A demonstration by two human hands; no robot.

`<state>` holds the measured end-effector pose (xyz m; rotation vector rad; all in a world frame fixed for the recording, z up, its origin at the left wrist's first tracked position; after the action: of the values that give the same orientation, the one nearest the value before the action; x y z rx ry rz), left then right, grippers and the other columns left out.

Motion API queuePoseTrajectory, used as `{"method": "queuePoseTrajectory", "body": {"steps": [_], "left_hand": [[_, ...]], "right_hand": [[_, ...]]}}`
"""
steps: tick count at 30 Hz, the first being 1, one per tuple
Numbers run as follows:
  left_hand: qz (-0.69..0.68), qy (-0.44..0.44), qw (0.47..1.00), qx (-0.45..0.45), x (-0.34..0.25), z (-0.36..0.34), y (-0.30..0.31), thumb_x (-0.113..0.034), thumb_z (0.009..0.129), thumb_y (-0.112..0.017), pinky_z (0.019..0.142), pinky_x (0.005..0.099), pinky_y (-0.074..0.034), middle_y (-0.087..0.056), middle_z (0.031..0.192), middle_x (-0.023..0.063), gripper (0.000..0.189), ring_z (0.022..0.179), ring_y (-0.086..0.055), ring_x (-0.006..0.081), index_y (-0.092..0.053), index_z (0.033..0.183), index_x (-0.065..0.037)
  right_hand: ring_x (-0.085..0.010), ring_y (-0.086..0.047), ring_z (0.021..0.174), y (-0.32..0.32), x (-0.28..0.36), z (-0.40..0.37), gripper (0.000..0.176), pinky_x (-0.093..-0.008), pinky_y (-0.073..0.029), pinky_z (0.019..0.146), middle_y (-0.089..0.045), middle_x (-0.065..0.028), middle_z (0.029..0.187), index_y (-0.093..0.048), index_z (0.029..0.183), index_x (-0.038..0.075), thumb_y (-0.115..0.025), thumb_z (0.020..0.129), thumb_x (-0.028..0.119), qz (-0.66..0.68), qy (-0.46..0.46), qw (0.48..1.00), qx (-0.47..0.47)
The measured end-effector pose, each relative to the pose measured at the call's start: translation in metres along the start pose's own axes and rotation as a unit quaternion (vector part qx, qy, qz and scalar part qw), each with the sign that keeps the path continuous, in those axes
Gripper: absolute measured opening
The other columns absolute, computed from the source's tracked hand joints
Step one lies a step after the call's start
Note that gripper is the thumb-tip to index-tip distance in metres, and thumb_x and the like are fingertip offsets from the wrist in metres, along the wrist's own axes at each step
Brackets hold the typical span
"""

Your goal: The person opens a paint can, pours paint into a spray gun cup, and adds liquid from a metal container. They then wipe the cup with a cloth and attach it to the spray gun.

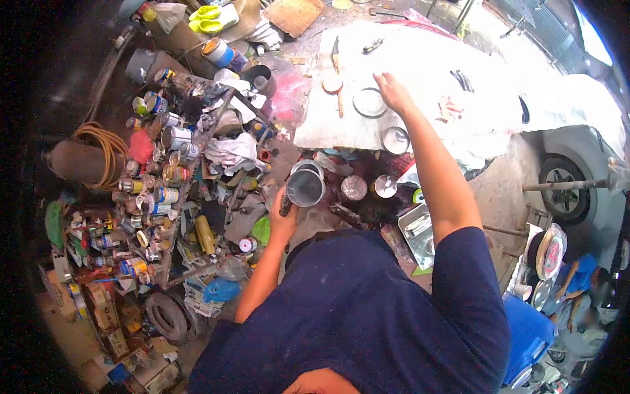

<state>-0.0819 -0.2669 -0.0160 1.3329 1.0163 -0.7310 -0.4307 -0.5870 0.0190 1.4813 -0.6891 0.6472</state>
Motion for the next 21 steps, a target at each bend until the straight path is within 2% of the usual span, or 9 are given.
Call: {"method": "queuePoseTrajectory", "body": {"steps": [1, 2, 8, 11, 12, 15, 17, 19, 21], "left_hand": [[-0.001, 0.007, 1.000, -0.001, 0.002, 0.000, 0.000, -0.015, 0.095, -0.070, 0.108, 0.0403, -0.046, -0.064, 0.136, 0.0207, 0.053, 0.128, -0.061, 0.0327, -0.054, 0.143, -0.002], [-0.001, 0.014, 1.000, -0.003, 0.002, 0.000, 0.000, -0.015, 0.095, -0.070, 0.108, 0.0404, -0.046, -0.064, 0.136, 0.0207, 0.053, 0.128, -0.061, 0.0327, -0.054, 0.143, -0.002], [-0.001, 0.016, 1.000, -0.012, -0.003, 0.004, -0.002, -0.020, 0.096, -0.071, 0.105, 0.0393, -0.047, -0.065, 0.134, 0.0204, 0.052, 0.126, -0.063, 0.0327, -0.055, 0.143, -0.003], [-0.002, 0.008, 1.000, -0.011, -0.002, 0.007, -0.004, -0.020, 0.096, -0.071, 0.103, 0.0390, -0.048, -0.066, 0.132, 0.0204, 0.052, 0.123, -0.064, 0.0328, -0.055, 0.142, -0.003], [-0.003, 0.005, 1.000, -0.012, 0.000, 0.007, -0.005, -0.020, 0.095, -0.071, 0.103, 0.0389, -0.049, -0.066, 0.131, 0.0204, 0.052, 0.123, -0.065, 0.0329, -0.055, 0.142, -0.003], [0.017, -0.011, 1.000, -0.014, -0.005, 0.007, -0.005, -0.017, 0.095, -0.071, 0.102, 0.0394, -0.049, -0.067, 0.130, 0.0203, 0.052, 0.121, -0.065, 0.0326, -0.055, 0.142, -0.003], [0.010, -0.012, 1.000, -0.013, -0.004, 0.010, -0.006, -0.015, 0.094, -0.071, 0.101, 0.0397, -0.050, -0.068, 0.129, 0.0200, 0.051, 0.120, -0.066, 0.0324, -0.055, 0.141, -0.002], [0.006, -0.016, 1.000, -0.015, -0.005, 0.011, -0.008, -0.014, 0.094, -0.071, 0.101, 0.0397, -0.050, -0.068, 0.129, 0.0198, 0.051, 0.119, -0.066, 0.0320, -0.055, 0.141, -0.002], [0.008, -0.021, 1.000, -0.022, -0.008, 0.011, -0.008, -0.014, 0.094, -0.071, 0.101, 0.0395, -0.050, -0.068, 0.130, 0.0195, 0.051, 0.120, -0.066, 0.0314, -0.055, 0.141, -0.002]], "right_hand": [[-0.0435, -0.057, 0.130, -0.003, 0.001, -0.002, 0.066, -0.0449, -0.043, 0.110, -0.062, -0.0304, 0.133, -0.058, 0.136, -0.007, -0.046, 0.105, 0.050, -0.029, 0.013, 1.000, -0.002], [-0.0438, -0.055, 0.132, -0.002, 0.007, -0.007, 0.070, -0.0454, -0.041, 0.112, -0.060, -0.0309, 0.137, -0.053, 0.142, -0.007, -0.046, 0.105, 0.052, -0.044, 0.001, 0.997, 0.057], [-0.0472, -0.057, 0.127, -0.001, 0.016, -0.037, 0.067, -0.0495, -0.045, 0.107, -0.060, -0.0349, 0.133, -0.054, 0.138, -0.008, -0.047, 0.104, 0.050, -0.092, -0.021, 0.995, 0.018], [-0.0398, -0.066, 0.115, -0.001, 0.017, -0.054, 0.062, -0.0469, -0.049, 0.100, -0.069, -0.0294, 0.119, -0.055, 0.138, -0.005, -0.046, 0.105, 0.048, -0.071, -0.036, 0.995, 0.054], [-0.0364, -0.070, 0.109, -0.002, 0.014, -0.057, 0.060, -0.0458, -0.050, 0.097, -0.071, -0.0276, 0.113, -0.056, 0.137, -0.004, -0.047, 0.105, 0.046, -0.050, -0.057, 0.996, 0.047], [-0.0288, -0.072, 0.099, 0.020, 0.033, -0.086, 0.056, -0.0414, -0.053, 0.090, -0.072, -0.0236, 0.106, -0.057, 0.133, -0.004, -0.049, 0.105, 0.044, -0.130, -0.004, 0.987, -0.094], [-0.0245, -0.071, 0.094, 0.017, 0.030, -0.111, 0.052, -0.0377, -0.054, 0.084, -0.072, -0.0195, 0.103, -0.058, 0.131, -0.004, -0.051, 0.105, 0.041, 0.049, -0.040, 0.996, -0.064], [-0.0167, -0.068, 0.086, 0.005, 0.029, -0.145, 0.046, -0.0310, -0.054, 0.072, -0.071, -0.0127, 0.102, -0.057, 0.128, -0.004, -0.055, 0.104, 0.035, 0.227, -0.120, 0.966, -0.027], [-0.0150, -0.067, 0.081, -0.022, 0.016, -0.174, 0.049, -0.0286, -0.053, 0.066, -0.068, -0.0144, 0.120, -0.053, 0.134, -0.004, -0.054, 0.104, 0.035, 0.279, -0.157, 0.947, -0.014]]}}
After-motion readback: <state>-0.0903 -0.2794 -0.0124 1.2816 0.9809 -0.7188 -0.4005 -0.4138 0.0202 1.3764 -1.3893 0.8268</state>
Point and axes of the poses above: each hand's wrist, its own z-axis towards the middle knuckle, its own y-axis out of the back of the hand, x = y × z, the point moved 5 cm from there along z, towards the middle knuckle
